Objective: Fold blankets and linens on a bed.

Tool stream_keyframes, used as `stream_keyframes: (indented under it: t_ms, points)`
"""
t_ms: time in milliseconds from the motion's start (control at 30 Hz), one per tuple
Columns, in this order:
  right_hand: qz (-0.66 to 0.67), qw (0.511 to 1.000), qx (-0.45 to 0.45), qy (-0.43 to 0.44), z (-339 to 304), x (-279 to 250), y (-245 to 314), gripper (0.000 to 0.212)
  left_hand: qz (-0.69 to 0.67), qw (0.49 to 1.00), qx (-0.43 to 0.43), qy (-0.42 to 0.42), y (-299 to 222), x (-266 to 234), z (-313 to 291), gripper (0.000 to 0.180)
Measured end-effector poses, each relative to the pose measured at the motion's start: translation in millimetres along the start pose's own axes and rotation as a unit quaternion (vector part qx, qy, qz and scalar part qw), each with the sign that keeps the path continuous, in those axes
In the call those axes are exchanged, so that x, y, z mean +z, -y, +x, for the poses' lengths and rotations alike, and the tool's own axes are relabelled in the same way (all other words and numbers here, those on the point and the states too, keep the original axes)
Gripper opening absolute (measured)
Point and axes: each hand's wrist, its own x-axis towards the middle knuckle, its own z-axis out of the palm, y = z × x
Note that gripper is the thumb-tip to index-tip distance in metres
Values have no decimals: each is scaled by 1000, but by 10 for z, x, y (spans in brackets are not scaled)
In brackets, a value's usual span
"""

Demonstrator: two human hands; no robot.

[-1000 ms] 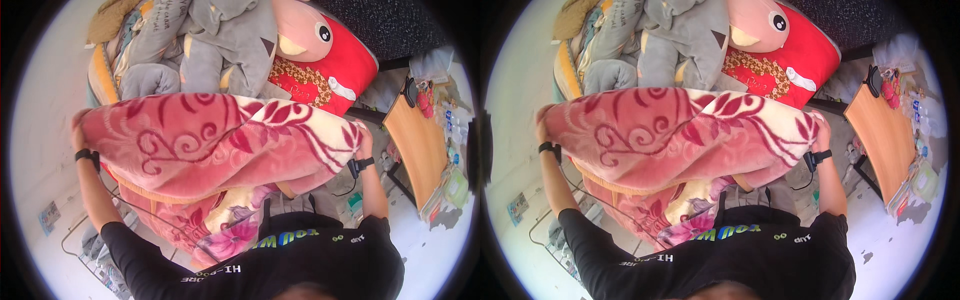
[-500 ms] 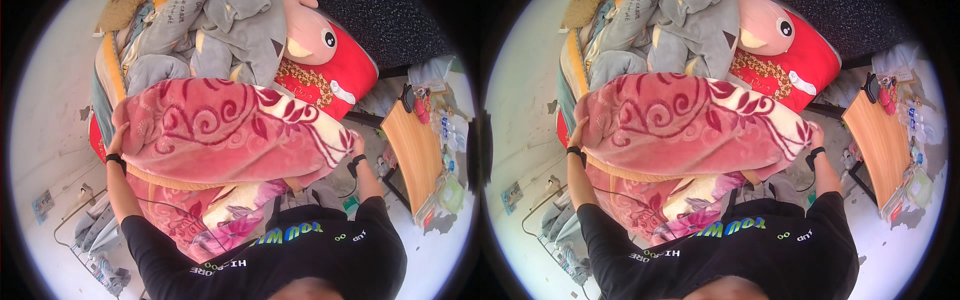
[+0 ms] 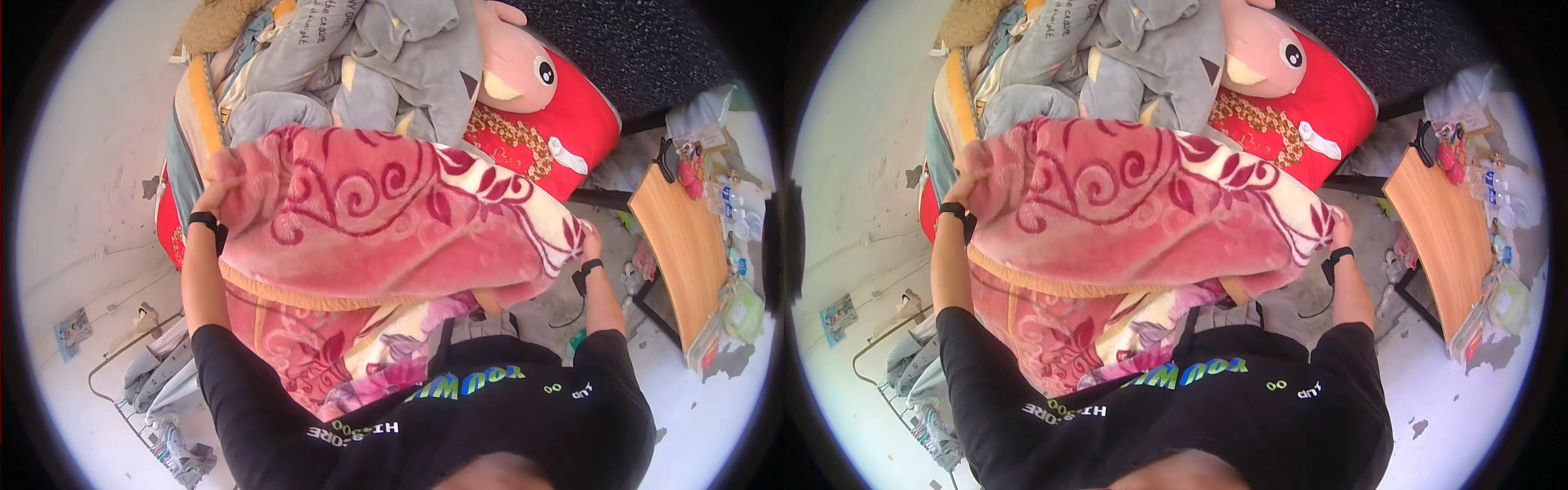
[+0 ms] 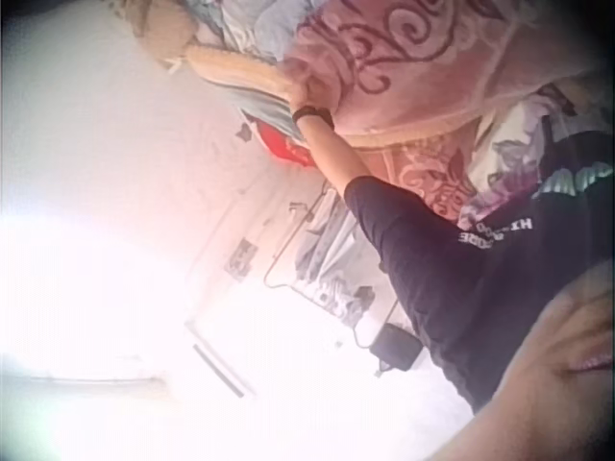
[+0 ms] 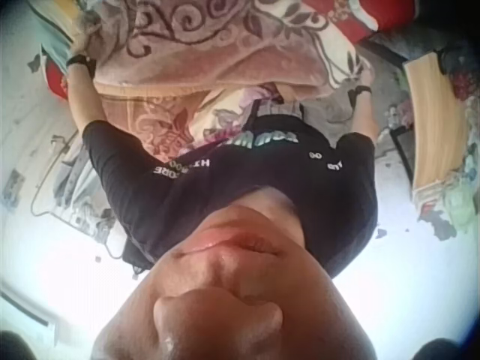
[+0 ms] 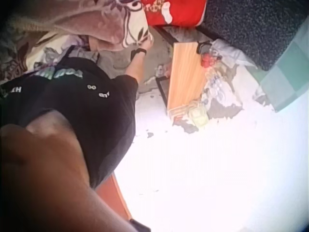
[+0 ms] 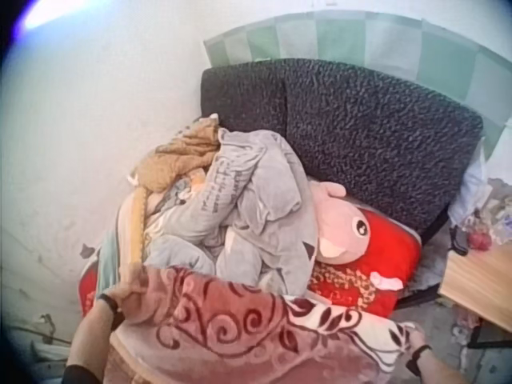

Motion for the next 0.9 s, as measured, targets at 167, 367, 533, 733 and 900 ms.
stream_keyframes:
  t_ms: [167, 367, 533, 733, 900]
  points:
    - [50, 994, -96, -20, -90, 203, 565, 18, -225, 925, 245, -186, -239, -729, 0, 35]
    - [123, 973, -191, -52, -175, 263, 1391, 17, -211, 838, 396, -311, -1189, -2408, -889, 37]
    - [134, 961, -243, -12, -298, 370, 2139, 17, -192, 793, 382, -434, -1621, -3151, -1927, 42]
    - [103, 947, -304, 3, -230, 793, 2810, 15, -126, 696, 517, -482, -1660, -3286, -1805, 38]
    - [74, 958, -278, -2, 222, 893, 2409, 14, -108, 728, 482, -474, -1713, -3200, -927, 42]
